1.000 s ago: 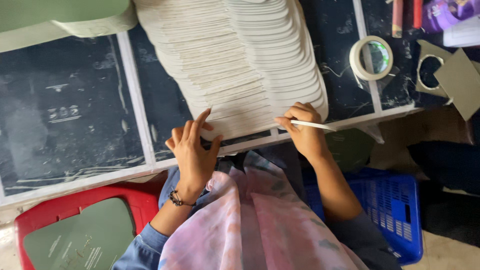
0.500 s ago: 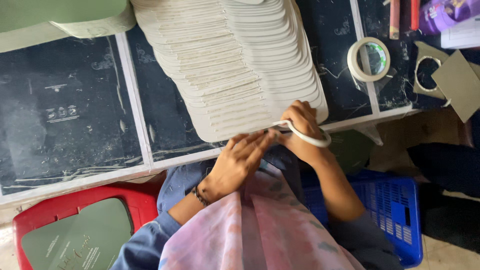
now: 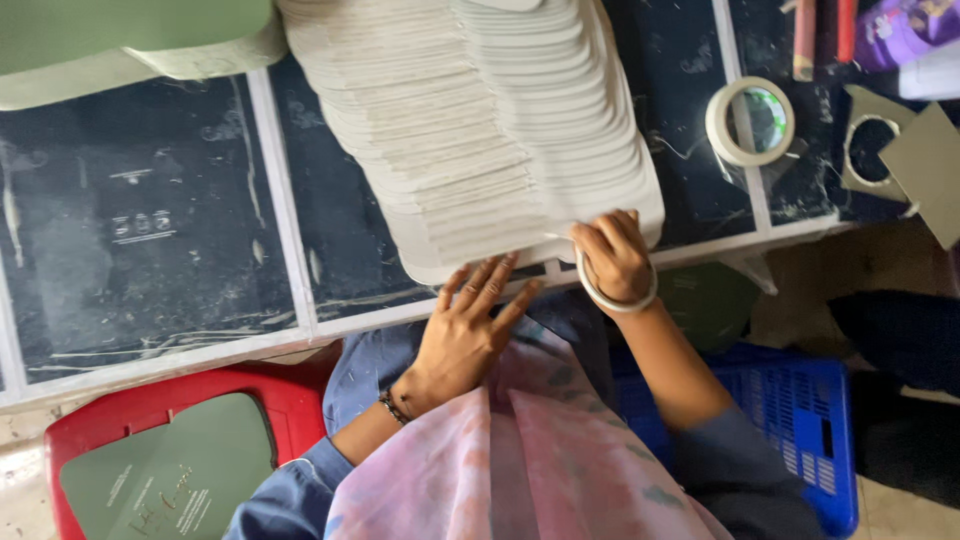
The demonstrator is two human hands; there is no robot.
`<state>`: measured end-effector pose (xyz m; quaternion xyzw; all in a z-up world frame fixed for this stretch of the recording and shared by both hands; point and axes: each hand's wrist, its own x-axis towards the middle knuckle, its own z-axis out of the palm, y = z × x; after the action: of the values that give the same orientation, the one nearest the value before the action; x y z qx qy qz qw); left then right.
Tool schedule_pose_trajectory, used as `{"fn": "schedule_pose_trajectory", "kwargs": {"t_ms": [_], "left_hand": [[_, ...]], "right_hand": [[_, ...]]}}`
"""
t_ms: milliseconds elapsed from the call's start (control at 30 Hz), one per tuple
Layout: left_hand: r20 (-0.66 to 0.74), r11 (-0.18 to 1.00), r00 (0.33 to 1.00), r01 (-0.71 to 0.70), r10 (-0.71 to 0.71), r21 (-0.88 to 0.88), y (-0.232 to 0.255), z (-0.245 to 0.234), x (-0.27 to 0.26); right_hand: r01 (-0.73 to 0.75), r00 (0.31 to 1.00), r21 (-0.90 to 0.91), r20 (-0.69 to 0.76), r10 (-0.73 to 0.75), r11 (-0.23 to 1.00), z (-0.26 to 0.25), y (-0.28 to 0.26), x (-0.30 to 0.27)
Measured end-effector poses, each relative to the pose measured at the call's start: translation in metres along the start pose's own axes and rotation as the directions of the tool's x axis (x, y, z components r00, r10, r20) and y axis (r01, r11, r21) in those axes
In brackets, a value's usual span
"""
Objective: The person applies adhesive tape to the edges of a stack of white paper cutouts. They repeatedly pull tape from a roll and press it onto the side of the stack, working through the pile one by one.
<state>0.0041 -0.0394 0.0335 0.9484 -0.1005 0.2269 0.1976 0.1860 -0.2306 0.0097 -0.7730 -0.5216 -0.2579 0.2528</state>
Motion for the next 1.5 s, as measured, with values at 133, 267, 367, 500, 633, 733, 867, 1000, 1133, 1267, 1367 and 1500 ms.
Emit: {"fn": "schedule_pose_trajectory", "kwargs": {"t_ms": [133, 267, 367, 500, 633, 733, 867, 1000, 1133, 1267, 1367, 1500], "left_hand": [[-0.023, 1.000, 1.000, 0.005, -0.005, 0.015, 0.001, 0.005, 0.004], [-0.066, 0.984, 0.993, 0.082, -0.093, -0.157, 0.002, 0.015, 0.021], [-0.018, 0.994, 0.994, 0.106, -0.106, -0.012, 0.007, 0.031, 0.025], [-0.013, 0.978, 0.997, 0.072, -0.070, 0.198, 0.010, 0.043, 0.028], [-0.094, 0.948, 0.996, 0.028, 0.003, 0.318, 0.013, 0.038, 0.036], [-0.107, 0.920, 0.993, -0.001, 0.046, 0.391, 0.013, 0.040, 0.038], [-0.045, 0.975, 0.999, 0.036, -0.027, 0.218, 0.005, 0.045, 0.028], [-0.072, 0.980, 0.979, 0.187, -0.191, -0.064, -0.028, 0.019, 0.008], [-0.173, 0.887, 0.871, 0.442, -0.460, -0.136, -0.057, -0.020, -0.012], [0.021, 0.750, 0.816, 0.540, -0.577, -0.381, -0.064, -0.035, -0.018], [0.046, 0.750, 0.816, 0.551, -0.576, -0.366, -0.067, -0.032, -0.017], [0.050, 0.771, 0.812, 0.570, -0.582, -0.285, -0.063, -0.028, -0.014]], "right_hand": [[-0.034, 0.994, 0.039, 0.101, 0.030, 0.999, -0.021, -0.011, 0.027], [-0.250, 0.948, 0.147, 0.238, 0.211, 0.957, -0.037, -0.022, 0.037], [-0.349, 0.919, 0.111, 0.235, 0.317, 0.930, -0.034, -0.026, 0.031], [-0.421, 0.900, 0.034, 0.140, 0.413, 0.906, -0.021, -0.020, 0.012], [-0.373, 0.927, 0.026, 0.046, 0.372, 0.927, -0.007, -0.024, -0.015], [-0.322, 0.939, 0.058, -0.108, 0.327, 0.945, -0.005, -0.034, -0.030], [-0.550, 0.816, 0.341, 0.025, 0.577, 0.763, -0.037, -0.043, 0.019], [-0.620, 0.785, 0.519, 0.418, 0.457, 0.589, -0.028, -0.048, 0.046], [-0.594, 0.801, 0.588, 0.492, 0.341, 0.549, 0.012, -0.069, 0.043], [-0.563, 0.823, 0.546, 0.444, 0.355, 0.621, 0.025, -0.080, 0.054], [-0.601, 0.787, 0.446, 0.473, 0.396, 0.663, 0.025, -0.088, 0.060], [-0.624, 0.754, 0.353, 0.507, 0.418, 0.697, 0.028, -0.090, 0.058]]}}
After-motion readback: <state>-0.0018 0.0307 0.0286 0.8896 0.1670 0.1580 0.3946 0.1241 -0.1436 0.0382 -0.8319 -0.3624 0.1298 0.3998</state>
